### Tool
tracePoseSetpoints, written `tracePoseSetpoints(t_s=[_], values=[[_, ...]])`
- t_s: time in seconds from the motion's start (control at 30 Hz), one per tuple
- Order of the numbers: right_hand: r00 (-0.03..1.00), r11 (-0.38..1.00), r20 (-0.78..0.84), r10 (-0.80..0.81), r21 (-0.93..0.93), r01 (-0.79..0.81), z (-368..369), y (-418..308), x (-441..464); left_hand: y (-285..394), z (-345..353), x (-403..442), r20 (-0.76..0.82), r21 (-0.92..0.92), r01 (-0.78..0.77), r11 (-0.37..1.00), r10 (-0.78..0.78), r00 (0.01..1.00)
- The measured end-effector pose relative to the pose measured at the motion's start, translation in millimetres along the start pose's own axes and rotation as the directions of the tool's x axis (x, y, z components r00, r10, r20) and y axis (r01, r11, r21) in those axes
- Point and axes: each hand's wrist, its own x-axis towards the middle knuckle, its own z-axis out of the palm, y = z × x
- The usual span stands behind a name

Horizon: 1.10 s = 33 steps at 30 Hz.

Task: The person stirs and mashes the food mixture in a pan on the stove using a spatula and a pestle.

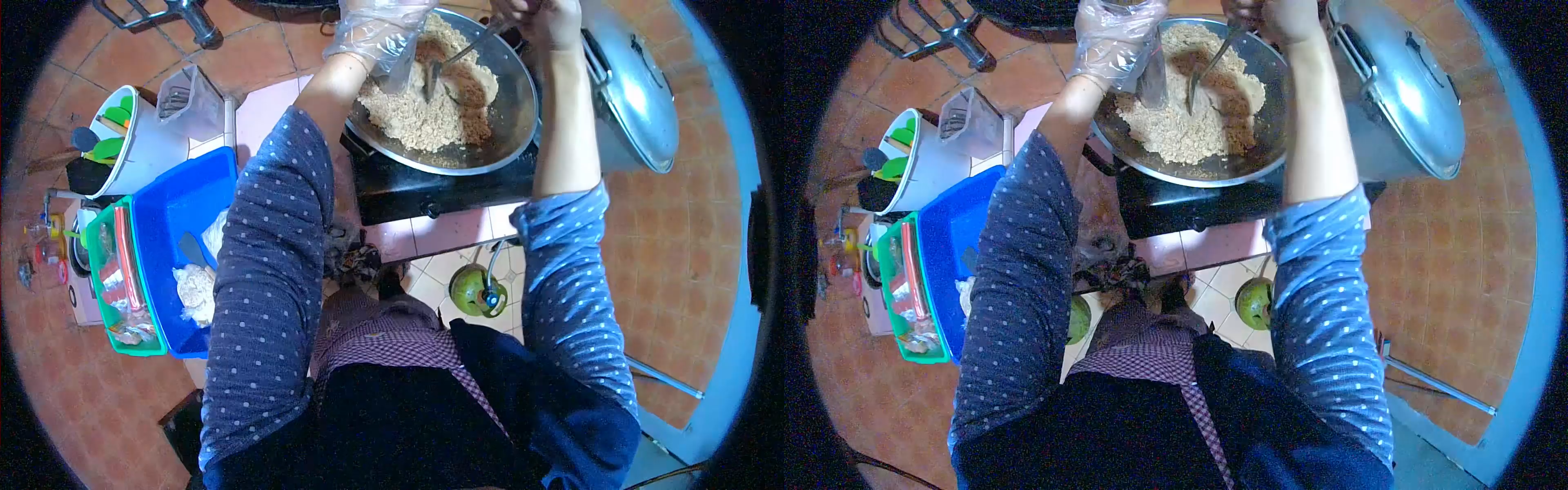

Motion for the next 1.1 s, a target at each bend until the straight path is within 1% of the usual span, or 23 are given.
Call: tracePoseSetpoints(t_s=[0.03, 0.07, 0.13, 0.17, 0.2, 0.23, 0.3, 0.37, 0.4, 0.43, 0.5, 0.57, 0.63, 0.7, 0.73, 0.77, 0.8, 0.83, 0.87, 0.9, 0.93, 0.97, 1.1], values=[[0.999, 1.0, 0.041, 0.001, 0.007, -0.002, 0, 0, 2, 1, -1, 2, -0.014, 0.01, -0.005, 1.0, 0.006, 1.0], [0.998, 0.999, 0.063, 0.03, 0.014, -0.031, 2, 1, 6, 1, -2, 0, -0.01, -0.085, 0.01, 0.996, -0.011, 1.0], [0.996, 0.999, 0.079, 0.044, 0.008, -0.045, -3, -5, 12, 1, 0, -1, -0.016, -0.053, -0.011, 0.999, 0.01, 1.0], [1.0, 0.999, 0.024, 0.013, 0.04, -0.014, -7, -9, 14, -1, 0, 1, -0.03, -0.015, -0.029, 0.999, 0.029, 0.999], [1.0, 0.997, -0.027, -0.012, 0.074, 0.014, -9, -11, 17, -5, 1, 2, -0.042, -0.072, -0.077, 0.994, 0.074, 0.996], [0.989, 0.991, -0.099, -0.107, -0.097, 0.097, 2, -29, 5, -5, -1, 2, -0.046, -0.07, -0.073, 0.995, 0.07, 0.996], [0.987, 0.983, 0.033, -0.155, -0.09, 0.157, -15, -47, 7, 0, -5, 1, 0.002, -0.142, 0.022, 0.99, -0.022, 1.0], [0.991, 0.99, 0.008, -0.13, -0.053, 0.13, -6, -49, 5, 2, -4, 2, -0.012, -0.097, 0.047, 0.994, -0.048, 0.999], [0.994, 0.994, -0.015, -0.112, -0.016, 0.112, 1, -48, 5, 1, -2, 2, -0.034, -0.071, 0.01, 0.997, -0.012, 0.999], [0.937, 0.994, -0.346, -0.045, -0.107, 0.008, 40, -47, -4, -1, -1, 3, -0.054, -0.044, -0.029, 0.999, 0.026, 0.998], [1.0, 0.998, 0.01, -0.027, 0.065, 0.027, -5, 8, 8, 0, -2, 0, -0.026, -0.052, -0.015, 0.999, 0.014, 1.0], [1.0, 0.996, 0.022, -0.009, 0.089, 0.007, -13, 12, 13, 3, -2, -3, 0.007, -0.062, -0.006, 0.998, 0.007, 1.0], [0.999, 0.994, 0.035, -0.002, 0.105, -0.002, -18, 5, 16, 8, 1, -2, -0.05, 0.014, -0.013, 1.0, 0.013, 0.999], [0.97, 0.997, -0.234, -0.068, 0.009, 0.072, -3, -17, 9, 2, 3, 0, -0.098, 0.088, -0.03, 0.996, 0.039, 0.994], [0.934, 0.988, -0.325, -0.146, -0.1, 0.119, 12, -38, 2, 3, -2, 0, -0.036, 0.015, -0.017, 1.0, 0.018, 0.999], [0.953, 0.955, -0.138, -0.27, -0.164, 0.247, -14, -40, 7, 4, -4, -1, 0.029, -0.058, 0.002, 0.998, 0.0, 1.0], [0.988, 0.969, -0.089, -0.124, 0.206, 0.14, -51, -29, 21, 4, -5, -1, 0.031, -0.056, 0.01, 0.998, -0.008, 0.999], [1.0, 0.843, 0.008, -0.008, 0.539, 0.003, -33, -39, 24, 6, -4, 0, 0.023, -0.047, 0.007, 0.999, -0.006, 1.0], [0.974, 0.974, -0.06, -0.218, -0.072, 0.214, -20, -51, 5, 7, -4, 0, 0.014, -0.039, 0.004, 0.999, -0.003, 1.0], [0.955, 0.979, -0.226, -0.194, -0.101, 0.175, 2, -45, 1, 6, -3, 0, 0.015, -0.04, 0.003, 0.999, -0.002, 1.0], [0.998, 0.943, -0.06, -0.013, 0.331, 0.032, -9, -10, 2, 4, -2, 0, 0.02, -0.043, -0.012, 0.999, 0.013, 1.0], [0.982, 0.722, 0.172, 0.082, 0.669, -0.177, -20, 20, 8, 4, -1, 1, 0.02, -0.047, -0.029, 0.998, 0.03, 0.999], [0.991, 0.697, 0.106, 0.086, 0.704, -0.136, -16, 9, 8, 0, 4, 1, 0.046, 0.011, -0.027, 1.0, 0.027, 0.999]])
